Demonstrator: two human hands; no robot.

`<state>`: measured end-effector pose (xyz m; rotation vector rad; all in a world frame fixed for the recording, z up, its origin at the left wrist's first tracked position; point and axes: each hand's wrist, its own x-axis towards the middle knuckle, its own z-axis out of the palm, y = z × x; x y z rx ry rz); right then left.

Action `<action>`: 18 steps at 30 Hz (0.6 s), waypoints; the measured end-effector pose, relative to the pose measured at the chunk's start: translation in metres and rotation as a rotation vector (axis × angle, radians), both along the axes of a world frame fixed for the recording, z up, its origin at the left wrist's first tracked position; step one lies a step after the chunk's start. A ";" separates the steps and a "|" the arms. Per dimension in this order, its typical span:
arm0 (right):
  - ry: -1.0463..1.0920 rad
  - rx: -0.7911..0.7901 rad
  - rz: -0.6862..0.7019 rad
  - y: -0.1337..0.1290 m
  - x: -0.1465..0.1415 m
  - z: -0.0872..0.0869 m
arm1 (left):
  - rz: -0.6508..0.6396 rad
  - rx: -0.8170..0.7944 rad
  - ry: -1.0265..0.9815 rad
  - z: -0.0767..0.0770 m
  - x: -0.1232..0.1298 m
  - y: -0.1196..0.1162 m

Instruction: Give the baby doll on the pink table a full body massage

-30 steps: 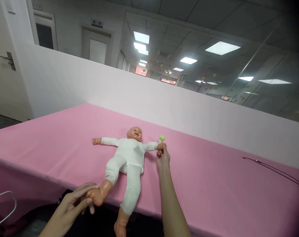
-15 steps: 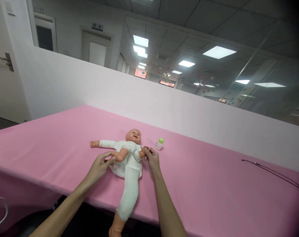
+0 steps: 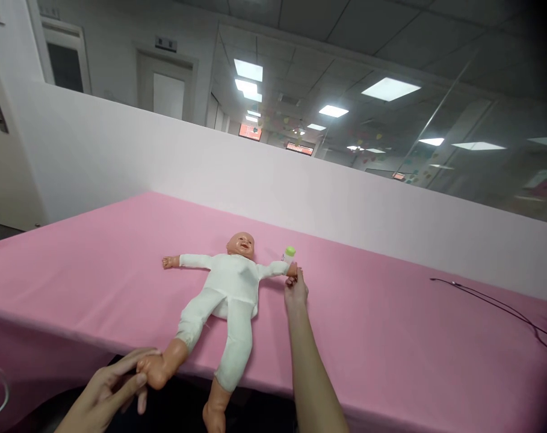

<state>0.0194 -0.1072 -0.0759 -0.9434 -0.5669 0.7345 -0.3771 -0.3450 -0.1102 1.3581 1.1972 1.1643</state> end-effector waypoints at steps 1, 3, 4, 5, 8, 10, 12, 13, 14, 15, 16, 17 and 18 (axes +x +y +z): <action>-0.001 0.018 0.060 -0.002 -0.006 0.005 | -0.007 0.017 -0.015 0.004 0.005 0.006; -0.035 0.036 0.211 -0.008 -0.020 0.012 | -0.005 0.048 -0.052 0.017 0.017 0.022; -0.094 0.037 0.303 -0.011 -0.027 0.015 | 0.004 0.066 -0.071 0.024 0.024 0.032; -0.174 0.031 0.389 -0.015 -0.033 0.016 | 0.015 0.088 -0.089 0.032 0.031 0.044; -0.409 0.022 0.550 -0.025 -0.048 0.016 | 0.030 0.149 -0.116 0.052 0.052 0.083; -0.492 0.024 0.585 -0.030 -0.052 0.015 | 0.016 0.172 -0.125 0.060 0.065 0.109; -0.517 0.028 0.601 -0.032 -0.054 0.014 | -0.024 0.169 -0.138 0.063 0.074 0.127; -0.512 0.032 0.604 -0.032 -0.055 0.014 | -0.038 0.162 -0.143 0.063 0.075 0.132; -0.489 0.036 0.594 -0.031 -0.055 0.013 | -0.043 0.154 -0.143 0.063 0.074 0.134; -0.448 0.040 0.565 -0.028 -0.054 0.013 | -0.037 0.150 -0.139 0.063 0.072 0.132; -0.391 0.043 0.515 -0.025 -0.052 0.012 | -0.026 0.147 -0.131 0.062 0.067 0.127; -0.319 0.044 0.445 -0.022 -0.050 0.010 | -0.017 0.145 -0.120 0.061 0.060 0.119; -0.243 0.043 0.359 -0.018 -0.046 0.008 | -0.014 0.138 -0.106 0.059 0.052 0.108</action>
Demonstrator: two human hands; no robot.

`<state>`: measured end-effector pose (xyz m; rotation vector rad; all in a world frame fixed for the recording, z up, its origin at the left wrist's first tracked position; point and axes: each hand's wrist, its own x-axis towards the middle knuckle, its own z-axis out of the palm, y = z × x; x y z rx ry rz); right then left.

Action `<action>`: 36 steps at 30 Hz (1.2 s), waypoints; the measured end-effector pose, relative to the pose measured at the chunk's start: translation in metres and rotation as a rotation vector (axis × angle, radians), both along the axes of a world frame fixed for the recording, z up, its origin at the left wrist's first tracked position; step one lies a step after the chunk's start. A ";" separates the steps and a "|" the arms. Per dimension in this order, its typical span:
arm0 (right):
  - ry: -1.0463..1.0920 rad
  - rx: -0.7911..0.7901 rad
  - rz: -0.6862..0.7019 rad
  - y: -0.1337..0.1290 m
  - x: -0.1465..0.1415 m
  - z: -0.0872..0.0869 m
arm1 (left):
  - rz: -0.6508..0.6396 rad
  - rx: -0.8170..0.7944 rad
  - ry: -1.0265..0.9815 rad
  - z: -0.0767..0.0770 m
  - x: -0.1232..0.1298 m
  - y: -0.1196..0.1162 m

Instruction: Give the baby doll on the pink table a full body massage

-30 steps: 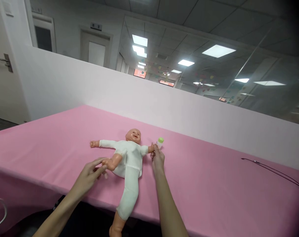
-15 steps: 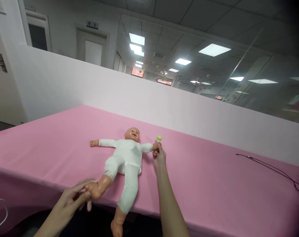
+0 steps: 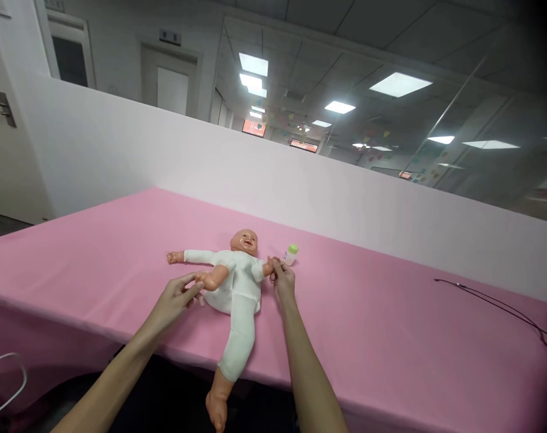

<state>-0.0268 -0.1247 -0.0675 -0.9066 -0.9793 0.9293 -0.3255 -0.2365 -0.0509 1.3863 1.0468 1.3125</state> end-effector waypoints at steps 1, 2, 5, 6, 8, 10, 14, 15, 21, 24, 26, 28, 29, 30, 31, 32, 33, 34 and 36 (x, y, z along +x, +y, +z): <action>0.075 -0.005 -0.097 0.004 0.005 -0.002 | -0.005 -0.012 0.014 -0.003 -0.009 -0.012; 0.138 -0.013 -0.195 0.008 0.011 -0.005 | -0.009 -0.030 0.024 -0.007 -0.019 -0.026; 0.220 -0.115 -0.444 0.017 0.032 -0.016 | -0.036 -0.097 0.053 -0.027 -0.045 -0.065; 0.216 -0.168 -0.500 0.019 0.039 -0.019 | -0.051 -0.115 0.065 -0.035 -0.052 -0.076; 0.194 -0.254 -0.568 0.019 0.050 -0.025 | -0.074 -0.143 0.091 -0.054 -0.062 -0.092; 0.190 -0.272 -0.589 0.018 0.055 -0.026 | -0.091 -0.157 0.110 -0.068 -0.067 -0.101; 0.234 -0.171 -0.495 0.017 0.048 -0.013 | -0.043 -0.124 0.076 -0.067 -0.065 -0.099; 0.253 -0.131 -0.428 0.016 0.043 -0.008 | -0.018 -0.108 0.059 -0.060 -0.061 -0.094; -0.007 -0.015 0.078 0.001 0.006 0.007 | 0.087 -0.042 -0.025 -0.010 -0.015 -0.031; -0.239 -0.020 0.189 -0.009 -0.006 0.008 | 0.066 0.023 -0.035 -0.003 0.013 0.006; -0.280 -0.011 0.200 -0.013 -0.010 0.009 | 0.025 0.048 -0.030 -0.002 0.024 0.020; -0.268 0.000 0.181 -0.013 -0.009 0.009 | 0.007 0.052 -0.022 -0.004 0.026 0.020; -0.242 0.005 0.147 -0.011 -0.006 0.009 | 0.014 0.050 -0.015 -0.006 0.023 0.016; -0.203 0.004 0.094 -0.008 -0.002 0.008 | 0.027 0.044 -0.006 -0.009 0.018 0.008; -0.151 0.001 0.025 -0.005 0.003 0.007 | 0.045 0.036 0.002 -0.013 0.012 -0.002; -0.095 -0.003 -0.056 -0.002 0.010 0.005 | 0.066 0.024 0.011 -0.018 0.004 -0.013; -0.043 -0.014 -0.147 0.002 0.018 0.002 | 0.088 0.010 0.017 -0.024 -0.004 -0.025; -0.001 -0.035 -0.242 0.005 0.028 0.000 | 0.108 -0.005 0.024 -0.031 -0.012 -0.038; 0.023 -0.124 -0.422 0.010 0.048 -0.007 | 0.138 -0.017 0.048 -0.047 -0.025 -0.063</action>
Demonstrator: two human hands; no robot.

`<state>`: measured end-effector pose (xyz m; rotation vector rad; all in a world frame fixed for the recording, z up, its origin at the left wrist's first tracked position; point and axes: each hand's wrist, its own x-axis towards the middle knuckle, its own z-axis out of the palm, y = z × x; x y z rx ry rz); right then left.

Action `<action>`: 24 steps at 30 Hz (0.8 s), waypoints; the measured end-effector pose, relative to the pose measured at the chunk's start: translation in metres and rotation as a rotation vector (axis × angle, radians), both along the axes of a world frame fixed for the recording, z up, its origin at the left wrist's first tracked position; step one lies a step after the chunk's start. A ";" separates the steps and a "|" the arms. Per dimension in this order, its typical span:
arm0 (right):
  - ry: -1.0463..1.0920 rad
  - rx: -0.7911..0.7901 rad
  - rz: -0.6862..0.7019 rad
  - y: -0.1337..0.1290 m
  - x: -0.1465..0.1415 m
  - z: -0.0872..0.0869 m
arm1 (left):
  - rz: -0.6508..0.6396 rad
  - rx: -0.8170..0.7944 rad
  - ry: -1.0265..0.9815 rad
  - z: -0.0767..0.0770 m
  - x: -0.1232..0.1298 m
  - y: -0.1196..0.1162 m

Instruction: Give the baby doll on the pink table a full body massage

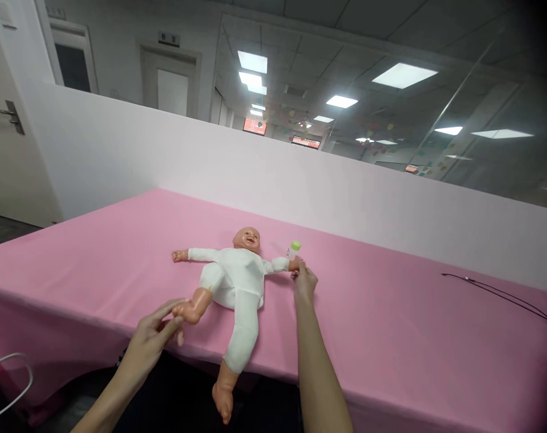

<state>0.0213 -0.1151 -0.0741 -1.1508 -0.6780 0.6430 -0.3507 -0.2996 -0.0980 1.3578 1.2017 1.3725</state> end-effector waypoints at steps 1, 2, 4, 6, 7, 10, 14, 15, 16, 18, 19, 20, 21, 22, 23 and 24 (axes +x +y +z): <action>-0.015 -0.070 -0.081 0.001 0.010 -0.003 | 0.012 0.007 0.020 -0.008 -0.004 -0.011; -0.051 -0.153 -0.143 0.002 0.019 -0.006 | 0.027 0.023 0.041 -0.016 -0.007 -0.022; -0.177 -0.323 -0.194 0.002 0.032 -0.011 | 0.059 0.067 0.082 -0.031 -0.008 -0.040; -0.300 -0.442 -0.182 0.001 0.039 -0.016 | 0.090 0.101 0.110 -0.045 -0.005 -0.053; -0.340 -0.479 -0.168 0.000 0.040 -0.017 | 0.104 0.111 0.118 -0.052 -0.003 -0.058; -0.403 -0.528 -0.167 -0.005 0.038 -0.017 | 0.125 0.125 0.121 -0.067 0.005 -0.068; -0.496 -0.542 -0.237 -0.015 0.030 0.004 | 0.022 0.143 0.133 -0.074 0.010 -0.072; -0.522 -0.522 -0.250 -0.021 0.027 0.014 | -0.017 0.161 0.146 -0.074 0.010 -0.072; -0.550 -0.478 -0.246 -0.029 0.023 0.025 | -0.051 0.181 0.160 -0.072 0.010 -0.072; -0.606 -0.336 -0.155 -0.055 0.010 0.045 | -0.090 0.214 0.174 -0.066 0.009 -0.072; -0.628 -0.233 -0.037 -0.074 0.003 0.051 | -0.088 0.218 0.175 -0.061 0.008 -0.070; -0.631 -0.171 0.124 -0.095 -0.005 0.054 | -0.069 0.217 0.178 -0.054 0.007 -0.067; -0.601 -0.162 0.287 -0.119 -0.014 0.051 | -0.035 0.215 0.187 -0.045 0.006 -0.062; -0.550 -0.201 0.433 -0.143 -0.024 0.044 | 0.016 0.216 0.200 -0.035 0.004 -0.054; -0.503 -0.258 0.540 -0.167 -0.034 0.032 | 0.077 0.217 0.224 -0.023 0.001 -0.044; -0.468 -0.323 0.617 -0.190 -0.044 0.015 | 0.139 0.226 0.249 -0.011 -0.001 -0.030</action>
